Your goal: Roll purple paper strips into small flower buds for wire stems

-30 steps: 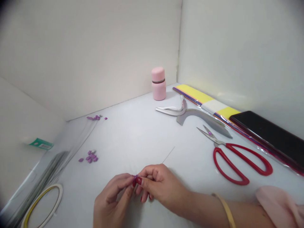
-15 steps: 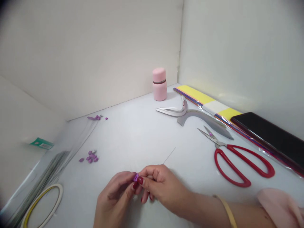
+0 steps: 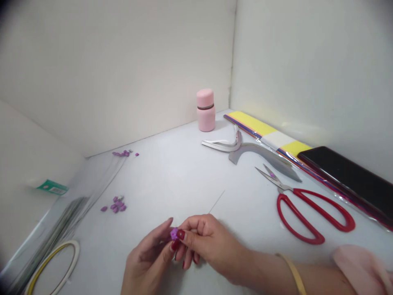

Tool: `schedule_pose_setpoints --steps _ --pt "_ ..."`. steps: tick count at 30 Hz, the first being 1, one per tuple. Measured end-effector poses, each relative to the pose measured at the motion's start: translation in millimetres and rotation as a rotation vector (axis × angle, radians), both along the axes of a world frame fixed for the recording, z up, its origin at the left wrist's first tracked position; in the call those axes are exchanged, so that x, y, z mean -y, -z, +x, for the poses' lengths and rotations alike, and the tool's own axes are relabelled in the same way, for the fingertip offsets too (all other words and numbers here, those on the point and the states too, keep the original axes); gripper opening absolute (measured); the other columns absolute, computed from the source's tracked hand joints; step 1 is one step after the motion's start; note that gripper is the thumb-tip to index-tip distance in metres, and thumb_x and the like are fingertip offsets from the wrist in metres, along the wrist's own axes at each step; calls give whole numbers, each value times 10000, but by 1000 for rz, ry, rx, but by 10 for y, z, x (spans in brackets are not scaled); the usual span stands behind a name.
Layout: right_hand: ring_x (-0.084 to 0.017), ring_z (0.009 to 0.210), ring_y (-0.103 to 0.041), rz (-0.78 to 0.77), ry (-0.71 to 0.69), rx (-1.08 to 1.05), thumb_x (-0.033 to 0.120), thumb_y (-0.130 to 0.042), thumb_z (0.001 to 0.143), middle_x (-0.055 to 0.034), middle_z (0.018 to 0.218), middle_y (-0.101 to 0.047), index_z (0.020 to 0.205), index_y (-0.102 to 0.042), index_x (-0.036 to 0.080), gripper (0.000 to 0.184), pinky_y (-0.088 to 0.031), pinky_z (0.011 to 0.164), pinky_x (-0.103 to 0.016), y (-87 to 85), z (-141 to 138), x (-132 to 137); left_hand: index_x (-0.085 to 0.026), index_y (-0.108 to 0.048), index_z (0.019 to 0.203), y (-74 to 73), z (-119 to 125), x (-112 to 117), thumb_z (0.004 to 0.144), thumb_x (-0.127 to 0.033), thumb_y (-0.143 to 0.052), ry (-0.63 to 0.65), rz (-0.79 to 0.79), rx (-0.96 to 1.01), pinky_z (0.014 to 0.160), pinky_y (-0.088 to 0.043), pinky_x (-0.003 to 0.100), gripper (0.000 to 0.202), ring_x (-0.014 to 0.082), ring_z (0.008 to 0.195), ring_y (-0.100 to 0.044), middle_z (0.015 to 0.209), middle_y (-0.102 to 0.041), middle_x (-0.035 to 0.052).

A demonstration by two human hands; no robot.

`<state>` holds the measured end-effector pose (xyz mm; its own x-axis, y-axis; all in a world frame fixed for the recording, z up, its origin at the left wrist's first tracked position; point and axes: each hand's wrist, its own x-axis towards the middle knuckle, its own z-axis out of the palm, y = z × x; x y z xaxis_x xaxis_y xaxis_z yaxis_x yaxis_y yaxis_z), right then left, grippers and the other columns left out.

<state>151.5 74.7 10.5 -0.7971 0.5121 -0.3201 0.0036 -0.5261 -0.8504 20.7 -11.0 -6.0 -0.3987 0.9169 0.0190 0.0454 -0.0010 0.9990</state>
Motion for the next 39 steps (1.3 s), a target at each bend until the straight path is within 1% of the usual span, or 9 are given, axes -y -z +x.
schedule_pose_setpoints --steps 5,8,13,18,23,27,31,36,39 --pt "-68 472 -541 7 10 13 430 -649 716 -27 614 -633 723 -592 104 331 -328 436 -161 8 -6 -7 -236 -707 851 4 -9 -2 723 -195 -653 4 56 -45 677 -509 182 145 126 715 -642 787 -709 21" --pt "-69 475 -538 27 22 38 438 -649 711 -27 611 -633 716 -593 105 337 -333 442 -165 15 -5 0 -238 -714 837 19 -1 3 720 -201 -658 -16 46 -58 680 -507 184 135 125 707 -639 792 -711 24" --pt "-62 463 -521 61 26 55 441 -633 726 -10 582 -612 719 -594 105 338 -326 444 -165 11 -5 12 -268 -706 869 14 16 -2 703 -207 -674 -57 27 31 657 -496 174 179 120 711 -634 792 -702 12" --pt "-67 468 -518 71 33 91 446 -638 717 -12 582 -608 696 -583 107 344 -330 447 -172 1 -4 10 -205 -715 725 -32 -8 -28 709 -244 -668 -29 -15 19 630 -467 181 63 121 671 -598 706 -658 22" --pt "-68 483 -523 69 28 117 427 -654 705 -7 599 -611 697 -581 116 320 -342 464 -175 1 -5 17 -161 -702 687 -69 1 -51 690 -300 -681 -58 -153 159 627 -475 207 141 139 652 -597 672 -673 38" --pt "-75 495 -528 83 15 130 428 -652 704 -7 614 -611 709 -595 124 309 -357 477 -185 9 -11 19 -140 -689 664 -75 24 -67 663 -314 -704 -82 -178 251 618 -490 233 174 150 641 -600 656 -676 45" --pt "-79 502 -524 104 -1 123 433 -645 708 -5 610 -601 695 -598 126 311 -365 488 -194 2 -15 21 -138 -679 668 -65 31 -68 663 -304 -707 -74 -177 286 604 -479 215 168 129 613 -586 628 -664 29" --pt "-74 489 -507 113 7 144 443 -653 692 7 583 -578 674 -582 124 327 -362 489 -195 -11 -17 31 -141 -670 677 -50 23 -58 696 -308 -677 -60 -182 242 597 -471 212 168 128 612 -584 619 -657 25" --pt "-77 486 -508 107 16 145 460 -648 691 2 593 -585 685 -576 128 340 -365 485 -201 2 -16 37 -159 -667 709 -58 16 -42 733 -296 -638 -52 -135 73 598 -476 229 142 142 623 -598 653 -660 31"
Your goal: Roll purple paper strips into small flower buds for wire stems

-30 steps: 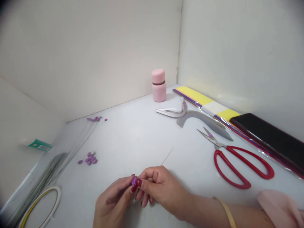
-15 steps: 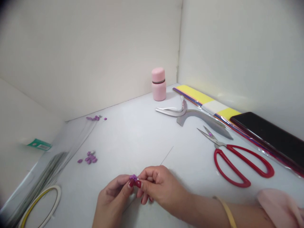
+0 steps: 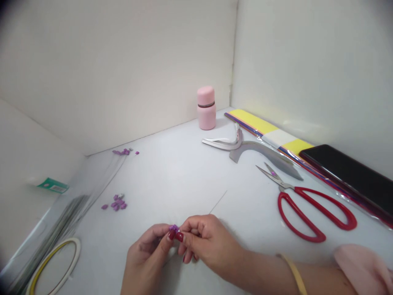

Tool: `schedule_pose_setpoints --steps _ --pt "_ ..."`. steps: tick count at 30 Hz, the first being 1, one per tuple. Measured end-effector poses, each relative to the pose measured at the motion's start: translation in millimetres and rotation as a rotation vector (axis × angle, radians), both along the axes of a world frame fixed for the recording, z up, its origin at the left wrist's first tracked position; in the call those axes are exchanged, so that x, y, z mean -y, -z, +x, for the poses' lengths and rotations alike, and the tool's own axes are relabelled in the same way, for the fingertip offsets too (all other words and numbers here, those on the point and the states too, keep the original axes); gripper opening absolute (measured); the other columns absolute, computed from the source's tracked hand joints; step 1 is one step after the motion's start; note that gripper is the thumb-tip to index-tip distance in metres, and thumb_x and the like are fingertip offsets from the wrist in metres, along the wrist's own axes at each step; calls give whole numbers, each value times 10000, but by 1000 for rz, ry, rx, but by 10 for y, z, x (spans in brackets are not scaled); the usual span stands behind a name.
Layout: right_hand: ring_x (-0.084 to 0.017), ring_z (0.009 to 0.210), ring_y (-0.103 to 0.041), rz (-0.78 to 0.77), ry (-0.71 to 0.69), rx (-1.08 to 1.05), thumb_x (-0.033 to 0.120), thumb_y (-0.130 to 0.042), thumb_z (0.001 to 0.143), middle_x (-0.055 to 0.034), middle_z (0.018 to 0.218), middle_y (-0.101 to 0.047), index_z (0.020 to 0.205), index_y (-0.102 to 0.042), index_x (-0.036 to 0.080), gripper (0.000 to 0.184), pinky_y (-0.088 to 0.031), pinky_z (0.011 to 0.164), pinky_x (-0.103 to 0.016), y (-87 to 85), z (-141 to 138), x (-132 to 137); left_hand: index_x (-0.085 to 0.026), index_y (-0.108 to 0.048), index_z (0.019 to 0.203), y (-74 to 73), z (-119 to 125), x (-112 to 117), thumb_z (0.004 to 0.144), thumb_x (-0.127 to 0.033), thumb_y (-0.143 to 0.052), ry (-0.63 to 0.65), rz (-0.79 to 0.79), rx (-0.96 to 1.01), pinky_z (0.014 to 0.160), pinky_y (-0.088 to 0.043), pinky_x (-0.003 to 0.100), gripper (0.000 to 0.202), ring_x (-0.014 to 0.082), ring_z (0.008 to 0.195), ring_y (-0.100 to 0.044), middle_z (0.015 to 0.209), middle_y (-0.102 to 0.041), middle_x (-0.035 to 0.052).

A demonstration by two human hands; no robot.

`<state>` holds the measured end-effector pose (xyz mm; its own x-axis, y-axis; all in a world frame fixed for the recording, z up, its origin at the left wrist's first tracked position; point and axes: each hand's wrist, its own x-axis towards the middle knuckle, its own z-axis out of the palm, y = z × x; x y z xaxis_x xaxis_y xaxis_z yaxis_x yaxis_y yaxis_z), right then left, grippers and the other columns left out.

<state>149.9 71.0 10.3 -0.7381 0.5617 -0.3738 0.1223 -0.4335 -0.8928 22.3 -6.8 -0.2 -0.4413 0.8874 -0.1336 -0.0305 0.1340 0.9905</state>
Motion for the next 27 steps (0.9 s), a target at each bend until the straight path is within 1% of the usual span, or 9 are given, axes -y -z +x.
schedule_pose_setpoints --steps 4,7,10,14,18,21,23,25,27 --pt "-81 491 -512 -16 2 -9 476 -644 689 1 600 -585 695 -575 131 352 -364 483 -202 14 1 1 -195 -655 765 -10 -7 28 771 -186 -578 8 178 -447 605 -472 225 78 139 655 -603 723 -649 29" --pt "-82 502 -522 -12 -4 -43 464 -645 697 9 591 -573 726 -588 131 339 -356 485 -196 18 3 -5 -209 -651 833 5 -17 43 773 -102 -542 14 315 -719 639 -473 222 164 138 692 -607 746 -649 30" --pt "-79 507 -528 -4 0 -66 439 -635 722 10 602 -574 755 -597 129 314 -353 492 -194 27 3 -15 -212 -651 900 34 -27 51 774 -61 -530 51 353 -827 679 -479 226 231 143 738 -606 799 -653 43" --pt "-84 498 -523 -7 1 -76 441 -619 735 15 582 -568 803 -604 135 313 -351 493 -203 34 0 -27 -233 -649 971 56 -19 54 765 -32 -527 74 367 -858 674 -492 246 312 155 766 -591 887 -645 64" --pt "-88 498 -521 3 -9 -69 453 -611 733 10 580 -566 813 -610 129 334 -350 497 -212 20 -2 -31 -228 -655 981 51 -12 50 780 -33 -492 79 362 -745 669 -481 237 325 142 770 -586 912 -615 68" --pt "-87 516 -534 -7 -13 -82 451 -605 737 -7 630 -593 797 -609 127 330 -347 500 -209 6 -2 -41 -231 -661 956 43 -39 36 813 -98 -494 118 274 -474 606 -466 212 257 119 702 -582 818 -593 38" --pt "-85 529 -543 -22 -19 -98 448 -608 736 -23 683 -616 795 -607 125 328 -346 501 -204 0 1 -47 -235 -664 942 35 -63 21 825 -157 -511 124 198 -295 628 -461 220 208 125 714 -579 771 -578 23" --pt "-85 527 -545 -36 -34 -91 458 -612 729 -33 702 -631 788 -605 126 337 -347 497 -202 -3 7 -46 -240 -663 939 26 -75 8 829 -203 -519 127 154 -160 654 -459 233 185 123 705 -579 773 -565 15" --pt "-86 512 -539 -41 -46 -65 476 -621 713 -30 673 -630 765 -600 127 353 -348 489 -203 -4 13 -40 -240 -663 921 18 -73 0 819 -228 -536 150 139 -55 614 -464 235 163 104 621 -576 788 -545 5"
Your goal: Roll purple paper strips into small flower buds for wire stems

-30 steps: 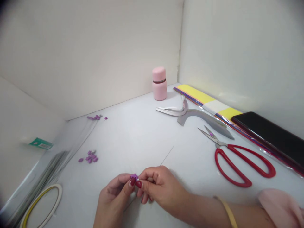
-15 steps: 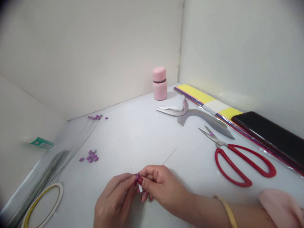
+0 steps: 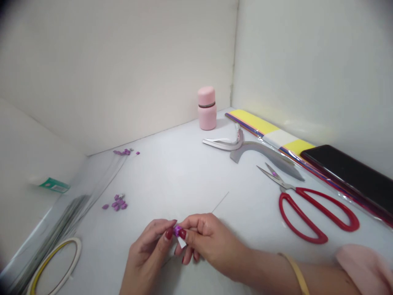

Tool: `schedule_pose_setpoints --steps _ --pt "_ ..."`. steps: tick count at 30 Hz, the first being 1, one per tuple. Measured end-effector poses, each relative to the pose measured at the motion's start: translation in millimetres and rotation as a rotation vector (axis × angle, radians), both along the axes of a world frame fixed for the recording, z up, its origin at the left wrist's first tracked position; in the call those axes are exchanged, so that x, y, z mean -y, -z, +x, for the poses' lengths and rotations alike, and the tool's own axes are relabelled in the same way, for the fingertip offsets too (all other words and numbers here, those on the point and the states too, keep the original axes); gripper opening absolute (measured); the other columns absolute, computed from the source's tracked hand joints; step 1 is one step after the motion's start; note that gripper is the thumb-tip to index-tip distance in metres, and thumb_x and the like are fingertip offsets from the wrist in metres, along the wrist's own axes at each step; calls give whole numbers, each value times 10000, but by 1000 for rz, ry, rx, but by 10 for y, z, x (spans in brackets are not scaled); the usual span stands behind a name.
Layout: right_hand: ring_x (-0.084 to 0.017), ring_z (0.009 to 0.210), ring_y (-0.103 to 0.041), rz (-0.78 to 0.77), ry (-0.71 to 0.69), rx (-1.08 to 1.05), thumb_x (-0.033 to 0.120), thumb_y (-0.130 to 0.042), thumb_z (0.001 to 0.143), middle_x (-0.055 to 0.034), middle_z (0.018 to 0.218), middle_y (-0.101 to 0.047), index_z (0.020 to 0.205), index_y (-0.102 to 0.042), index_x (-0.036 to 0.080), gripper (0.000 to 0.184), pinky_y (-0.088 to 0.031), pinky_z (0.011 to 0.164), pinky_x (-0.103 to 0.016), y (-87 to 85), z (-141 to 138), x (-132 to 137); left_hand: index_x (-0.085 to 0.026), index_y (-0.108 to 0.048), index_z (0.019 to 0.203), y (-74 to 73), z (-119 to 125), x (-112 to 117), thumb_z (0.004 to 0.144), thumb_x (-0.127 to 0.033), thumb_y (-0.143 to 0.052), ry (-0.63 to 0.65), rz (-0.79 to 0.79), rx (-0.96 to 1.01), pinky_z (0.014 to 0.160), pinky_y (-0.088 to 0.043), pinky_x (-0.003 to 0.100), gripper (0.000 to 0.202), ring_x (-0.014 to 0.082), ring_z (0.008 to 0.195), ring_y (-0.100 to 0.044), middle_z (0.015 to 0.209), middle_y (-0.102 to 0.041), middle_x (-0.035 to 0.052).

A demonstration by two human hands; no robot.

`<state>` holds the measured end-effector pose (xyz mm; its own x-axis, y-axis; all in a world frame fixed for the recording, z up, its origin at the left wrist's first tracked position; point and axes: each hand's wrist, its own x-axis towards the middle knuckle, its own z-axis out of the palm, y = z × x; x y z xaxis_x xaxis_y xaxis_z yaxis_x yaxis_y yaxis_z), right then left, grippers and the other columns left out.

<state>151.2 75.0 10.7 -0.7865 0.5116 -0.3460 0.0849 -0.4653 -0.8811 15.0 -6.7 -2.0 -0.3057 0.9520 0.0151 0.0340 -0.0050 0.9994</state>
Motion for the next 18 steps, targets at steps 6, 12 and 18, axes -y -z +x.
schedule_pose_setpoints --steps 6,12,18 --pt "-85 493 -524 16 14 27 505 -629 694 -17 625 -618 726 -570 129 382 -343 473 -198 -7 0 -1 -186 -675 761 -32 24 2 753 -251 -623 -63 -11 -71 584 -434 227 83 135 651 -556 708 -577 24" --pt "-73 458 -512 -4 -3 7 485 -609 728 5 553 -586 717 -547 129 362 -305 442 -180 1 6 -11 -208 -696 823 -71 17 -4 738 -293 -640 -52 -120 169 630 -458 214 132 123 665 -578 720 -627 14" --pt "-71 462 -517 -22 0 -23 469 -617 728 2 567 -593 720 -537 128 350 -311 441 -176 5 1 -20 -205 -685 838 -8 20 20 759 -206 -617 -36 44 -73 618 -459 230 104 140 683 -599 734 -633 33"
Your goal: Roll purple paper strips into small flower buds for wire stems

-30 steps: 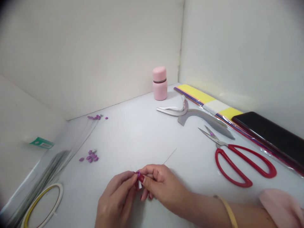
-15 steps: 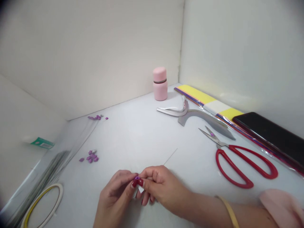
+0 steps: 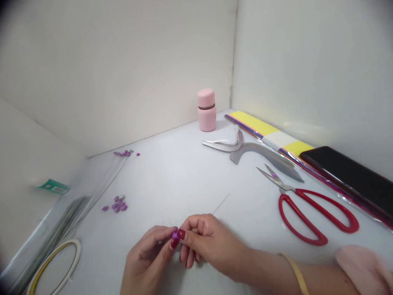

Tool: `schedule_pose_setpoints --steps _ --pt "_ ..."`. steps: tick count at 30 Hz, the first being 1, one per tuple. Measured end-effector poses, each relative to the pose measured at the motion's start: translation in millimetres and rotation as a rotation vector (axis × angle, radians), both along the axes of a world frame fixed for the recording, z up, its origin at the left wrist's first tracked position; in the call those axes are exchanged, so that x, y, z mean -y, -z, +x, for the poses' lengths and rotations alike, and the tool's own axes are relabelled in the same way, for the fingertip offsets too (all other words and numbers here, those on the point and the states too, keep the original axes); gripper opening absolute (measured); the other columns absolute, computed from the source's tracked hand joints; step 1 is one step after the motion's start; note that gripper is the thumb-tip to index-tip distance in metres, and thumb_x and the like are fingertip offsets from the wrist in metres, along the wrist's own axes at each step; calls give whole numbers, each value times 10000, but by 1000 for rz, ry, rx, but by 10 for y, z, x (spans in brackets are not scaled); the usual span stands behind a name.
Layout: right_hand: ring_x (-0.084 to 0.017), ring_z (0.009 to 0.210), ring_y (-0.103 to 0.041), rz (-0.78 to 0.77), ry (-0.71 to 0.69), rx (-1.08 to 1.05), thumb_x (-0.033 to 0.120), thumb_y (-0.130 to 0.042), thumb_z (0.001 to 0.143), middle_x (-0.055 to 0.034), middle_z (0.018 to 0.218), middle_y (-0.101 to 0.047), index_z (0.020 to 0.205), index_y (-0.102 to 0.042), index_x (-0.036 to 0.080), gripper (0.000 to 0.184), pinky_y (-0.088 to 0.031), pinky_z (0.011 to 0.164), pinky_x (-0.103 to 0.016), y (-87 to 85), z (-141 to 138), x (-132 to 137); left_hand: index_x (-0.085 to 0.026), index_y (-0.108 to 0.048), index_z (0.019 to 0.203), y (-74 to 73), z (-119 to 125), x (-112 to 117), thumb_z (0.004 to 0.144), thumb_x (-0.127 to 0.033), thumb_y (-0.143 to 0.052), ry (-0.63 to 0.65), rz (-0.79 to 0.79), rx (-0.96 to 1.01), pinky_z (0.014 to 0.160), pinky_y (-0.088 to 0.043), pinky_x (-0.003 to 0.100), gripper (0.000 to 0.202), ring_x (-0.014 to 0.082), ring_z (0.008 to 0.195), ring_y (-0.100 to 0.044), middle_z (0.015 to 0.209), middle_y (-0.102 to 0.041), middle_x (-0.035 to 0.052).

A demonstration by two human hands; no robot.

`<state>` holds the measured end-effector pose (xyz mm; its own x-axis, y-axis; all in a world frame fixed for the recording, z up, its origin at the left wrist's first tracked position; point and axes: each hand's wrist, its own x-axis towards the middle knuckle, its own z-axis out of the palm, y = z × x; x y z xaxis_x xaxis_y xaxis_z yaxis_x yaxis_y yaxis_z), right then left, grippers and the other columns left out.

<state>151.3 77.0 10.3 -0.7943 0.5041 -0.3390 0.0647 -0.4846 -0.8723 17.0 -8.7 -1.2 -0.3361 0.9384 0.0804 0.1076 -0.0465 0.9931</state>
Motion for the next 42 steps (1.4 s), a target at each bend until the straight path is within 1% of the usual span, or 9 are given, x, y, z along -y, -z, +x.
schedule_pose_setpoints --steps 4,8,10,14,21,25,31,35,42 --pt "-65 464 -514 5 16 1 435 -634 724 8 586 -586 739 -545 123 325 -324 446 -173 -17 -4 9 -197 -676 810 11 16 7 758 -219 -617 -34 -14 -19 607 -460 224 81 137 668 -597 733 -628 31" --pt "-58 463 -504 41 23 8 422 -619 744 5 576 -582 730 -555 109 319 -337 457 -172 -5 0 25 -209 -684 822 -25 27 -9 742 -257 -636 -64 -75 108 605 -458 194 105 118 664 -584 738 -628 19" --pt "-58 461 -506 47 25 4 425 -612 751 4 568 -583 730 -554 109 323 -334 453 -169 9 1 23 -209 -690 812 -40 22 -16 736 -266 -643 -50 -81 150 612 -460 194 106 122 679 -584 741 -626 20" --pt "-59 445 -508 25 3 -7 432 -613 750 10 549 -582 733 -544 119 321 -309 426 -158 33 -2 3 -201 -686 786 -45 -5 -20 729 -276 -650 4 -104 127 601 -440 201 101 126 663 -574 718 -613 21" --pt "-62 439 -519 0 -21 -18 440 -611 751 5 555 -593 731 -540 127 321 -304 416 -155 47 13 -3 -177 -683 724 -74 -21 -19 699 -289 -679 0 -190 241 600 -419 185 115 105 628 -553 670 -621 8" --pt "-63 442 -519 4 -25 -6 445 -600 757 8 553 -589 729 -534 131 322 -301 417 -156 35 13 3 -180 -689 793 -102 -9 -21 684 -329 -689 -14 -245 347 603 -422 181 184 101 631 -544 677 -637 5" --pt "-62 449 -516 11 -35 19 431 -611 748 4 560 -591 718 -538 126 316 -309 426 -159 13 2 -7 -147 -687 676 -129 0 -35 648 -328 -717 -59 -293 299 551 -408 164 185 81 546 -511 557 -615 -6" --pt "-66 460 -524 2 -16 40 408 -639 724 3 572 -598 735 -553 121 300 -319 429 -161 3 -1 -17 -153 -685 668 -111 -9 -41 622 -349 -729 -96 -315 327 554 -422 176 206 90 548 -528 575 -640 3" --pt "-66 437 -527 1 32 116 371 -665 695 11 544 -602 693 -533 131 273 -307 411 -158 9 -13 -9 -158 -677 688 -106 10 -31 660 -331 -697 -131 -272 242 559 -422 168 176 98 577 -528 606 -642 3"
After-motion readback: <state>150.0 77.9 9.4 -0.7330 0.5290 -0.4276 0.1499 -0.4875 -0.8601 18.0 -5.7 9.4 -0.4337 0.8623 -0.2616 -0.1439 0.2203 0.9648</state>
